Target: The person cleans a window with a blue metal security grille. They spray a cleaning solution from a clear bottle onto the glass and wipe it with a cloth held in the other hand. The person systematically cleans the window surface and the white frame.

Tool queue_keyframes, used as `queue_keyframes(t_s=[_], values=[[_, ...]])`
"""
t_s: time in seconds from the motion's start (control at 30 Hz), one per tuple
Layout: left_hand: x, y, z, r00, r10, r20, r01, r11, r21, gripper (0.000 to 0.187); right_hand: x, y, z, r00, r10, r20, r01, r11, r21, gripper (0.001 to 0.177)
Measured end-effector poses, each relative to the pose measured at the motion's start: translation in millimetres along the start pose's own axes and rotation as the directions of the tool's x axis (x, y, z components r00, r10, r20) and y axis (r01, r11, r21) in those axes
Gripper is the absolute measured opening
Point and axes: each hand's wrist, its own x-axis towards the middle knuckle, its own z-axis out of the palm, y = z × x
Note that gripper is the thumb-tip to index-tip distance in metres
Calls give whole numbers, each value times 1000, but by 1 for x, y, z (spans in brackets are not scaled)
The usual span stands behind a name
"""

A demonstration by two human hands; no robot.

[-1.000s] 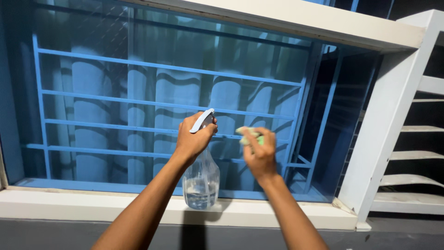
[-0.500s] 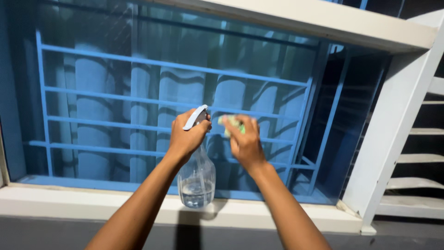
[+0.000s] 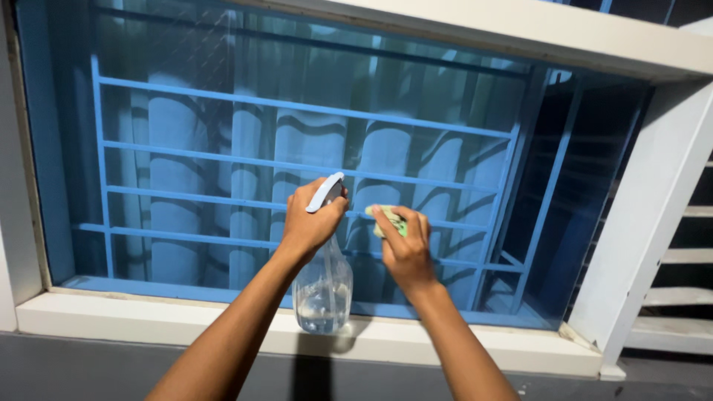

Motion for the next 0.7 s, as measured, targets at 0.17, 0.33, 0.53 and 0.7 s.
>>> queue_keyframes(t_s=[0.17,0.33,0.53,0.7], values=[[0,-4,-3,999,-37,39,35,999,34,21,9,12,3,975,163,-152,-176,981,-79,53],[0,-6,-3,999,5,33,-6,1000,19,20,23,-4,22,996,47,-82,-49,998,-28,56],[1,-7,-14,990,-126,64,133,983,-129,19,2,-4,6,999,38,-28,-40,997,-61,54],[8,-6,-26,996,-81,30,82,996,-45,19,25,-10,28,976,141,-166,-152,987,-50,53]])
